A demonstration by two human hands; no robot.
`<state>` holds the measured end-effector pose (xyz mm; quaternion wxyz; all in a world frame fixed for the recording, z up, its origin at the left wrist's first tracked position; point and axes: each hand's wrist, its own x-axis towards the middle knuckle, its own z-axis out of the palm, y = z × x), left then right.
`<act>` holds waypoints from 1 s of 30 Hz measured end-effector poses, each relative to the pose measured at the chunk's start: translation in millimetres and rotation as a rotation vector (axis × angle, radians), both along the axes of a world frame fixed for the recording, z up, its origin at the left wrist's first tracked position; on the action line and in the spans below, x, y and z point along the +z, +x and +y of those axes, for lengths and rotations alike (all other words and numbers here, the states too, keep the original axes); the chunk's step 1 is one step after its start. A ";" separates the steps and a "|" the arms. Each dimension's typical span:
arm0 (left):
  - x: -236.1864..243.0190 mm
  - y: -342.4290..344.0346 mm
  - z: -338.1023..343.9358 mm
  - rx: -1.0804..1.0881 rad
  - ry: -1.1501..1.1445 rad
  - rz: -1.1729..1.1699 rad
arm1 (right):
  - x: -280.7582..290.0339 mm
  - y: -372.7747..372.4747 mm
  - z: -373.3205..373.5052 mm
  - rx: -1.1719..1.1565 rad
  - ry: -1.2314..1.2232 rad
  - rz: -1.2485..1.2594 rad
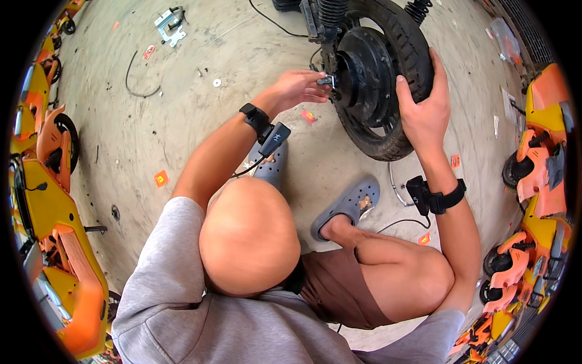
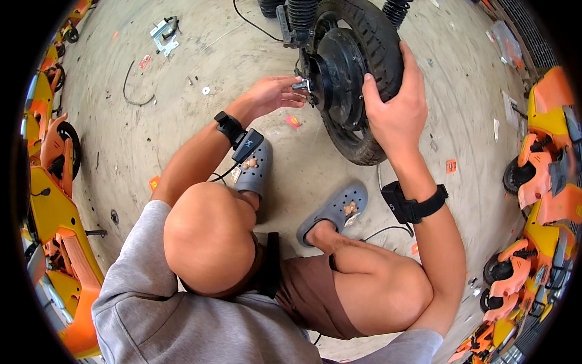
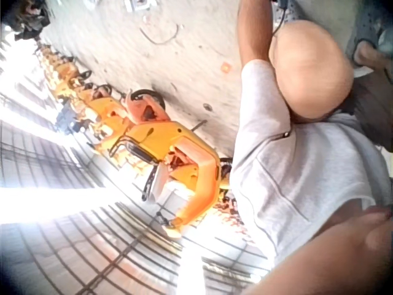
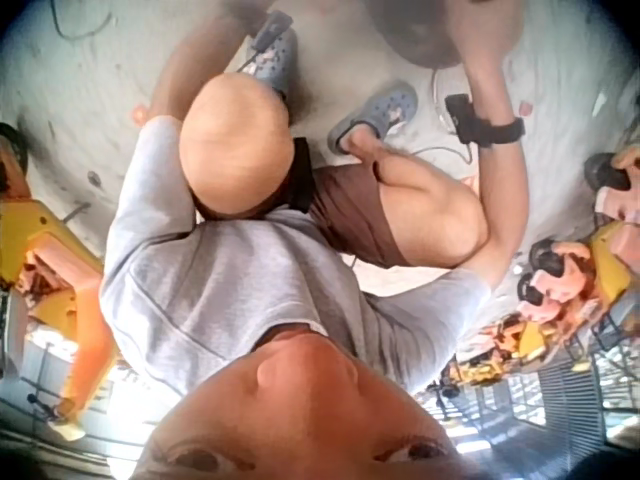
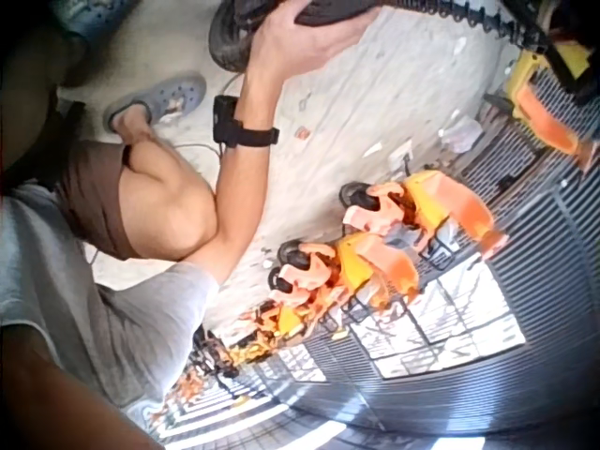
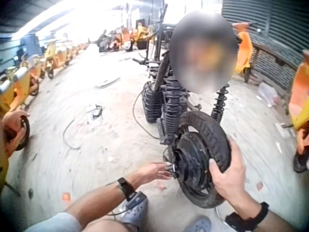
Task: The person is sitting on the floor in a workshop, working on the front wheel of a yellow electric scooter. They use a screwdriver to remove a bolt from the wheel hub, then repeatedly insert and remove a small metal bracket, seemingly testing its fit or alignment. The person handles the wheel and the bracket multiple times throughout the clip.
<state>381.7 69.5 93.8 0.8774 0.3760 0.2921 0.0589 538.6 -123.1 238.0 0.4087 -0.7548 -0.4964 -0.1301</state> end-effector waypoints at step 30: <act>-20.7 6.0 -17.2 0.106 0.229 -0.030 | 3.9 5.4 7.3 0.010 -0.023 0.069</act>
